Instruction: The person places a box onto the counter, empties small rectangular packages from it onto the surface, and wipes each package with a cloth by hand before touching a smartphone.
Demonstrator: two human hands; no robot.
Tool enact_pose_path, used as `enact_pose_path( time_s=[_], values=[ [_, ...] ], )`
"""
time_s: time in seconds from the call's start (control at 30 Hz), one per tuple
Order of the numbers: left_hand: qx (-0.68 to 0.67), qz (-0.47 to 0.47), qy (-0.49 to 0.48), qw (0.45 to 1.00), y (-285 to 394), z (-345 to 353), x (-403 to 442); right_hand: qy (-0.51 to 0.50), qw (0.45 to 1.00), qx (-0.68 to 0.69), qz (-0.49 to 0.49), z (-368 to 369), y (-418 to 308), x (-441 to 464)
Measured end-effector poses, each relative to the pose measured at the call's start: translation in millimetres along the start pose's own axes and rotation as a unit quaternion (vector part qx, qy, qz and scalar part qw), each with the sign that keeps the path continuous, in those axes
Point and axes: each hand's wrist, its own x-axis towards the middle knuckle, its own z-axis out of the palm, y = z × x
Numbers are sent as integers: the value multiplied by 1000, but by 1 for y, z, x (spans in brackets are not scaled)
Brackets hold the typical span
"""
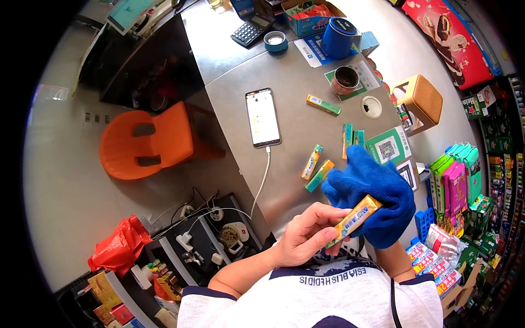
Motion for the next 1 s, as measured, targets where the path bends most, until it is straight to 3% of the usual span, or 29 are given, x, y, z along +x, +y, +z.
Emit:
enact_pose_path(
  time_s=[0.2, 0.23, 0.3, 0.37, 0.43, 0.53, 0.63, 0.73, 0.77, 0.83, 0.9, 1.0],
  values=[
    [9, 20, -21, 1000, 1, 23, -16, 42, 996, -69, -41, -16, -18, -27],
    [10, 19, -20, 1000, 0, 26, -19, 58, 997, -26, -37, -13, -21, -31],
    [58, 28, -6, 998, -1, 32, -25, 32, 995, -79, -47, -14, -35, -36],
    [83, 16, 16, 996, 1, 39, -32, -48, 959, -271, -72, -25, -57, -38],
    [116, 37, 29, 992, -5, 43, -37, -6, 965, -226, -131, -22, -40, -54],
    [109, 56, 56, 991, -10, 46, -43, 51, 987, -111, -106, -18, -25, -81],
    [131, 80, 4, 988, -11, 45, -45, 61, 995, -46, -70, -21, -38, -93],
    [148, 88, -20, 985, -10, 54, -48, 93, 990, -96, -47, -23, -36, -105],
    [166, 81, -25, 982, -10, 53, -50, 149, 978, -137, -52, -17, -30, -106],
    [194, 73, -39, 977, -11, 55, -51, 180, 977, -109, -15, -16, -27, -111],
    [214, 69, -57, 973, -12, 58, -52, 140, 989, 32, 41, -18, -38, -112],
    [57, 7, 30, 998, -20, 60, -58, 99, 971, 211, 51, -6, -26, -113]
  ],
)
